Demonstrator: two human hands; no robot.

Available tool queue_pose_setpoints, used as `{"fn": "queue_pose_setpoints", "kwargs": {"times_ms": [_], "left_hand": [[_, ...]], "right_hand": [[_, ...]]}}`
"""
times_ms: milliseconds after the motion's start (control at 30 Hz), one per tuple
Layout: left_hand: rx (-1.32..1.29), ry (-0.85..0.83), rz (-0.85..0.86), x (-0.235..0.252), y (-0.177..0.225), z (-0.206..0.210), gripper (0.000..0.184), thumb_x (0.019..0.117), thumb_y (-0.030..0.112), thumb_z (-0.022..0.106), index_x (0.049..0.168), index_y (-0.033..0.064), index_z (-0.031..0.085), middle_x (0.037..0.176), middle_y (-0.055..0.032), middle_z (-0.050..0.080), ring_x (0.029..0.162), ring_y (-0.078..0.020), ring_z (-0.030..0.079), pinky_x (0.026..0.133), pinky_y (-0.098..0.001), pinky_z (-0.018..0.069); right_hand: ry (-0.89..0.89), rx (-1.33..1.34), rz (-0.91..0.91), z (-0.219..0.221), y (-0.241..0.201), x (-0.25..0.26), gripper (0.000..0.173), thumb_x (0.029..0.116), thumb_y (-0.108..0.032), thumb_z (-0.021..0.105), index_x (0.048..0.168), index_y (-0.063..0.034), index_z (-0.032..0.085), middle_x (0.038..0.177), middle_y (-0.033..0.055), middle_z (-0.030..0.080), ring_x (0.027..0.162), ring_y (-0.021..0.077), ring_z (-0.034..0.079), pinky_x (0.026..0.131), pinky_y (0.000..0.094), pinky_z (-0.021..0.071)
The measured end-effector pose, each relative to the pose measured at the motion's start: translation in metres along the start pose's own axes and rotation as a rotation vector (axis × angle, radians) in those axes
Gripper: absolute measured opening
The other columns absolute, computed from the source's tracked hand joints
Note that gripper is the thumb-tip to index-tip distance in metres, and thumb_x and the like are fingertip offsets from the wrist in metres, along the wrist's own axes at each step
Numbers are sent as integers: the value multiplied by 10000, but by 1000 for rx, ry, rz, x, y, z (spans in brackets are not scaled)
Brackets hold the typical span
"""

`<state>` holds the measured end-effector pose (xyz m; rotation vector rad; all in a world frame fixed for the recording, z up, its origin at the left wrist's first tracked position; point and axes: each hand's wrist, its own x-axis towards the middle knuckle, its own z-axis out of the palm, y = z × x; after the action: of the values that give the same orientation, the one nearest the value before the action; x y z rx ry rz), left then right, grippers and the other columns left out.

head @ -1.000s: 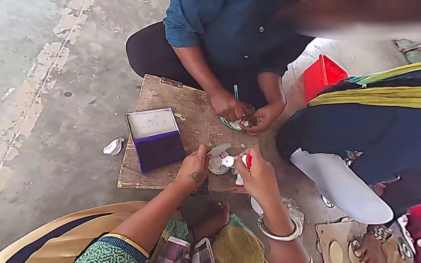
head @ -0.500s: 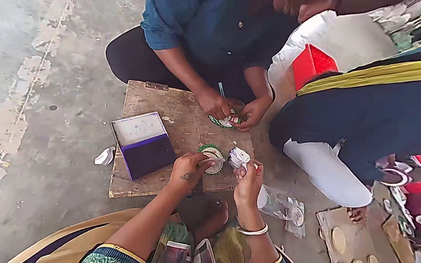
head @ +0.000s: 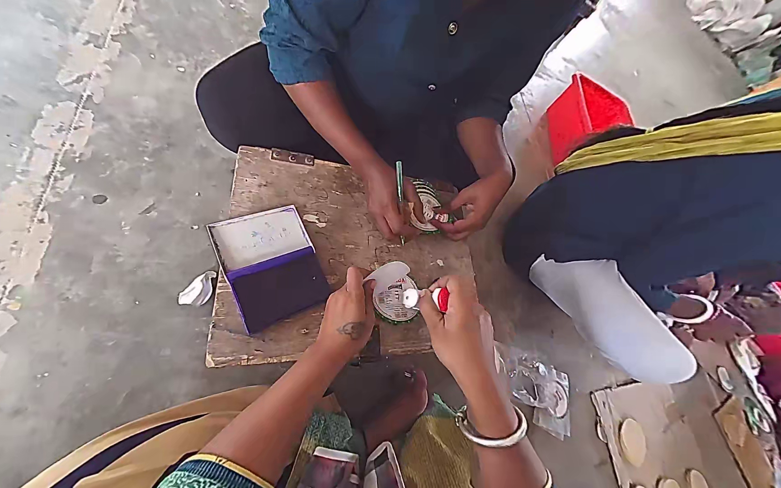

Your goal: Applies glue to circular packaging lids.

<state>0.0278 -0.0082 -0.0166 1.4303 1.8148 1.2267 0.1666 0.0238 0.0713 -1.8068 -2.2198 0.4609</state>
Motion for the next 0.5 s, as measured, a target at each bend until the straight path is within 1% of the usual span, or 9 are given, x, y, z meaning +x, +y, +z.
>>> {"fn": "queue_pose_setpoints", "kwargs": {"times_ms": [100,167,233,267,333,367,400,433,500], "left_hand": [[-3,-9,-19,1,1,-1,214,1055,72,491,1126,-114,568,834,-230,683,812,-381,719,755,-497,570],[0,-35,-45,1,3,-2,222,1062,78,483,1140,-112,566,843,-234,685,823,-386,720,768,-506,570],[6,-70,-68,0,4,-4,241,1069,83,470,1169,-117,559,856,-244,683,838,-399,717,786,-522,565],[7,-64,-66,2,4,-4,252,1068,83,471,1194,-117,557,866,-249,689,844,-406,719,792,-528,565],[-16,-68,-65,1,5,-3,325,1069,72,467,1342,-98,517,938,-266,713,893,-430,727,832,-550,564],[-29,-58,-46,0,3,-2,377,1068,62,464,1421,-68,482,957,-267,720,893,-435,728,829,-557,564],[-38,-50,-14,0,0,-2,410,1066,51,456,1466,-43,462,989,-264,722,903,-433,728,833,-558,565],[-40,-29,40,3,-4,-1,399,1056,29,452,1448,-37,491,1009,-260,724,914,-427,730,832,-552,571],[-44,-44,104,1,-8,1,362,1011,-46,451,1333,-25,614,1034,-264,720,913,-436,724,815,-566,566]], "right_hand": [[-41,-80,-12,-1,-12,8,210,1005,-208,630,1087,-14,629,790,157,663,759,353,671,660,543,492],[-120,-127,7,9,-17,15,249,1016,-204,621,1152,4,629,822,200,687,813,406,696,704,581,518],[-176,-154,16,21,-15,17,244,1028,-201,599,1170,-2,604,824,195,686,836,407,699,722,567,518],[-194,-158,12,21,-15,20,248,1032,-208,591,1177,-6,599,832,191,687,845,400,701,730,563,518],[-228,-133,32,15,-12,21,260,1039,-218,587,1197,-11,591,884,199,691,885,399,698,761,572,517],[-202,-82,48,9,-9,21,273,1036,-210,599,1209,1,595,913,214,692,901,407,694,779,589,516],[-123,-9,55,2,-8,20,285,1023,-189,618,1207,27,609,929,231,692,891,413,691,780,606,520],[-17,46,43,-6,-7,21,277,1012,-184,628,1180,35,613,902,216,684,838,384,682,746,588,522],[154,122,-18,-21,-8,16,232,1010,-190,605,1118,15,590,820,132,622,710,265,613,643,479,490]]}}
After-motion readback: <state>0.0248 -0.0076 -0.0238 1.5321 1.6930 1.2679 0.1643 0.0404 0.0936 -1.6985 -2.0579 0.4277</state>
